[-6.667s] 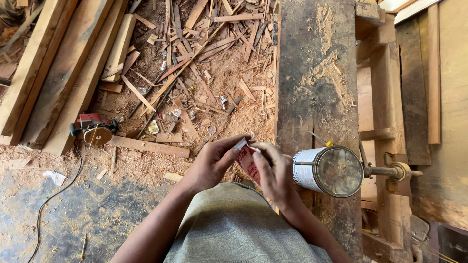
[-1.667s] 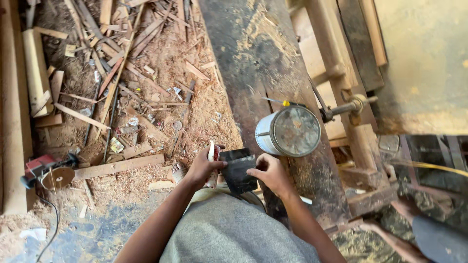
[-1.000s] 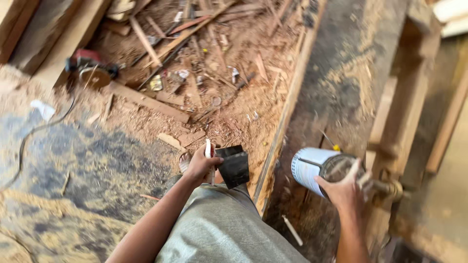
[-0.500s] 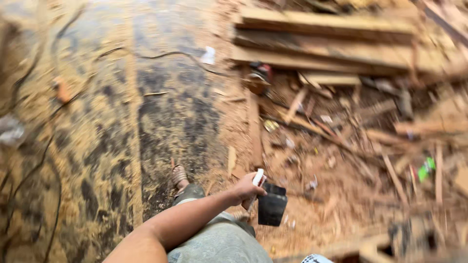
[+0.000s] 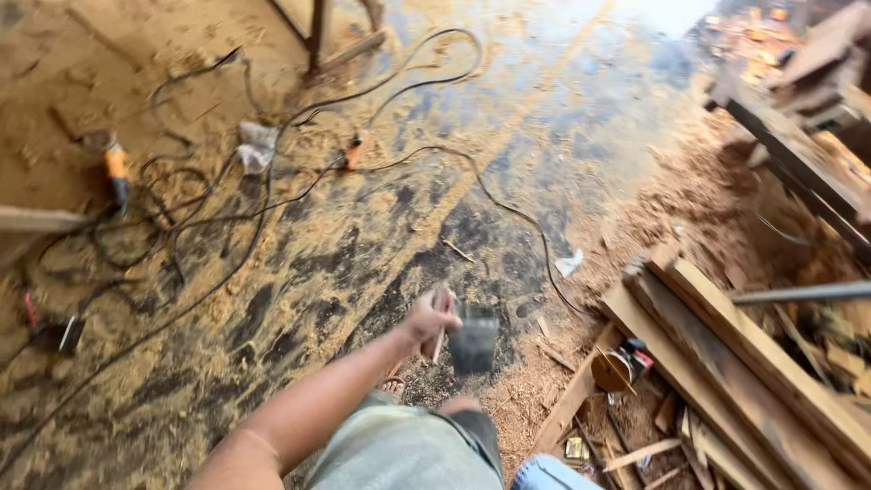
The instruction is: The person opens a can of wood filler, mixes it with a wooden stick, and uses a putty knife to apply the filler into the grooves of a wooden board. They scrape excess filler from the knife and continue filling the grooves.
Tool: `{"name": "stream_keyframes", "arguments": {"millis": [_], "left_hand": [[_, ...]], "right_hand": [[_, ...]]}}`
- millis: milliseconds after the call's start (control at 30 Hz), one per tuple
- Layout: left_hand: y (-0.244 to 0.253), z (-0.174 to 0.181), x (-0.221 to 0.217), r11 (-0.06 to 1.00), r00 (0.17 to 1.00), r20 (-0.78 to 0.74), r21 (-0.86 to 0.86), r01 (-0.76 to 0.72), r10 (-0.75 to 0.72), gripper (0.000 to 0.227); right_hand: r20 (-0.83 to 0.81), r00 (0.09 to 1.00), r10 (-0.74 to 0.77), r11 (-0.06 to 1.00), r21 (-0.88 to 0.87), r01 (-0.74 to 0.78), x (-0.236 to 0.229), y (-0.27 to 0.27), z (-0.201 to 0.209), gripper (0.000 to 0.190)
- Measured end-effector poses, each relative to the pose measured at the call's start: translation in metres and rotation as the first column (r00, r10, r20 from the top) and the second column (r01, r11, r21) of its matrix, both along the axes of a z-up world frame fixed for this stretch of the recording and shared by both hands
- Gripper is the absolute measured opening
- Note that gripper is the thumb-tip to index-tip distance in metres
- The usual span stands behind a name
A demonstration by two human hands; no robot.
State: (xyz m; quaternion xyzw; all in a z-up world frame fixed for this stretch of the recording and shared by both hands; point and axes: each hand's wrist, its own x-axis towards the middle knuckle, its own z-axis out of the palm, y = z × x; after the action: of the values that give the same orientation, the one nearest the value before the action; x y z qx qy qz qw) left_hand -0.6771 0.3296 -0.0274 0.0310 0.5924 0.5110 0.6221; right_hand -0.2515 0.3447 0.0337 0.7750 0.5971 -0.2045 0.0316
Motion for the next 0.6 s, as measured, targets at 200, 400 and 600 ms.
{"name": "stream_keyframes", "arguments": {"millis": [200,400,600], "left_hand": [[0.039,-0.011,-0.108,0.934,0.944,0.023,0.142,-0.329,0.329,0.051],[0.151,-0.022,-0.229,0.890,0.875,0.173,-0.017,-0.456,0.451,0.057],[0.269,-0.003,-0.375,0.891,0.880,-0.147,0.104,-0.441,0.453,0.052]], "right_hand": [[0.062,0.983,0.173,0.974,-0.162,-0.161,-0.157,0.136,-0.028,0.140],[0.150,0.955,0.256,0.935,-0.291,-0.205,-0.321,0.290,-0.073,0.141],[0.241,0.869,0.433,0.899,-0.185,-0.397,-0.454,0.452,-0.049,0.142]]}}
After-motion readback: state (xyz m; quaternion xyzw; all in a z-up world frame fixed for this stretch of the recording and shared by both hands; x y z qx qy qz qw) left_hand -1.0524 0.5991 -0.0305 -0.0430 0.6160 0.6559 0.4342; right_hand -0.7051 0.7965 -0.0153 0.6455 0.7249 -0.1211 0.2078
